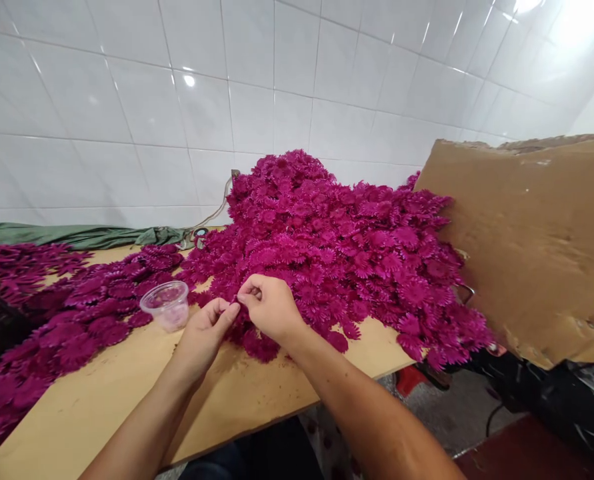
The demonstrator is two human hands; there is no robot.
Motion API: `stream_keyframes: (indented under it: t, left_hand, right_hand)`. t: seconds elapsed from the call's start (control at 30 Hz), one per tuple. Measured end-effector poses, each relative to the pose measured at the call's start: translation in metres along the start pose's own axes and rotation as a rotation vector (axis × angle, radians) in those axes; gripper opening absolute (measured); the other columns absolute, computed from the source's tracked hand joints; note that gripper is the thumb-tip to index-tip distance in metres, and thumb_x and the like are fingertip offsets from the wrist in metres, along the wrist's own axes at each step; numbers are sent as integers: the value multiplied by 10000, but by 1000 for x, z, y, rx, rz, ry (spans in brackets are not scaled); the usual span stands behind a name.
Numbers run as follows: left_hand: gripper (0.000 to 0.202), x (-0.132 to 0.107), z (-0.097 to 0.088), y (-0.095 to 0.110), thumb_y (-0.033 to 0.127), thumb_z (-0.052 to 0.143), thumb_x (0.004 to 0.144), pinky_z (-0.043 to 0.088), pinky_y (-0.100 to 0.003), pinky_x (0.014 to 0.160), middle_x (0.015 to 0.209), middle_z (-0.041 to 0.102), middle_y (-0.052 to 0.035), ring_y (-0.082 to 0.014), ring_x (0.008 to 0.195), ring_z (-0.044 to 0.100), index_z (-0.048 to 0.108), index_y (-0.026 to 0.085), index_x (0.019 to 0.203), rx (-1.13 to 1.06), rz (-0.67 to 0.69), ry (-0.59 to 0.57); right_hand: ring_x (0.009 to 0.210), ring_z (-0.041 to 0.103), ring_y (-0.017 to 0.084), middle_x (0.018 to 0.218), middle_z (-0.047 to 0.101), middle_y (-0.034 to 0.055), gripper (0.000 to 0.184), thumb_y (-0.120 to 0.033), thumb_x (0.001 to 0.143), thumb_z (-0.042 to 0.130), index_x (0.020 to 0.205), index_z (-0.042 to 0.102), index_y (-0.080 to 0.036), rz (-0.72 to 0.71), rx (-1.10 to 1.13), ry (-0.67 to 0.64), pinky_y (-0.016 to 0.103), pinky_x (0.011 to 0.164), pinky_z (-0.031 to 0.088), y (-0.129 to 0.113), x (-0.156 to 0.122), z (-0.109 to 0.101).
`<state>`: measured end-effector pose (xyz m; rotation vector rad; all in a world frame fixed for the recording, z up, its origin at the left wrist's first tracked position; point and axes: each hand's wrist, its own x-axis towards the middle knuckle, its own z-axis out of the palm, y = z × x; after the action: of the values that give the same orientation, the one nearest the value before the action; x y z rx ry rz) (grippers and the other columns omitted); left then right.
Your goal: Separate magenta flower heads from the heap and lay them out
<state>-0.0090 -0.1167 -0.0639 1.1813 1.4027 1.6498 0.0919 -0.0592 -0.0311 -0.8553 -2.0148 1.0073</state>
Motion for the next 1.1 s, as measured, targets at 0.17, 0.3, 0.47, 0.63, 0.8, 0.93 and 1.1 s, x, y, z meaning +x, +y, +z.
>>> stream_keyframes:
  t: [0.17, 0.3, 0.47, 0.63, 0.8, 0.93, 1.1]
  left_hand:
    - [347, -16, -6, 10, 466, 602, 616, 283, -205, 468, 474, 331, 80, -75, 467, 308, 397, 196, 541, 48, 52, 83]
    - [274, -20, -18, 14, 437, 597, 617, 355, -222, 554, 568, 470, 40, -104, 563, 421, 511, 177, 623, 16, 5, 55]
    - [258, -9, -18, 8, 401, 610, 590, 364, -225, 585, 599, 516, 27, -110, 597, 449, 565, 157, 659, -9, -33, 37]
    - [310, -1, -15, 0, 446, 592, 621, 287, -209, 483, 498, 393, 69, -77, 487, 333, 467, 173, 550, 44, -22, 15]
    - [432, -1, -13, -3, 570, 557, 623, 295, -215, 491, 489, 376, 62, -84, 501, 350, 406, 181, 512, 30, -68, 32]
    - [428, -4, -12, 2, 586, 548, 631, 352, -228, 551, 525, 449, 41, -104, 545, 419, 456, 177, 548, -26, -55, -27]
    - [325, -7, -11, 7, 465, 620, 626, 351, -218, 538, 516, 460, 51, -90, 513, 389, 485, 176, 565, 6, 38, 14]
  right_hand:
    - [666, 518, 165, 680, 571, 28, 163, -88, 720, 427, 658, 545, -182, -19, -346, 551, 306, 686, 402, 8, 33, -33]
    - [878, 555, 214, 905, 619, 97, 200, -57, 685, 488, 818, 609, -144, -89, -450, 528, 372, 842, 400, 14, 55, -62]
    - [972, 530, 223, 938, 629, 91, 125, -130, 730, 546, 797, 646, -161, -245, -447, 335, 412, 912, 363, 4, 24, -37]
    - [705, 540, 129, 808, 586, 34, 143, -217, 727, 593, 861, 603, -168, -158, -110, -13, 275, 661, 451, -6, -18, 2]
    - [638, 520, 99, 709, 566, -5, 146, -119, 656, 625, 776, 547, -150, 32, 113, -127, 237, 627, 443, 2, -18, 12]
    - [595, 539, 102, 633, 584, -12, 43, -121, 713, 537, 714, 544, -163, 7, 110, -62, 231, 601, 431, 7, -15, 13]
    - [546, 515, 107, 588, 579, -13, 135, -229, 754, 488, 652, 559, -176, -78, -47, 55, 230, 544, 381, 5, -12, 15]
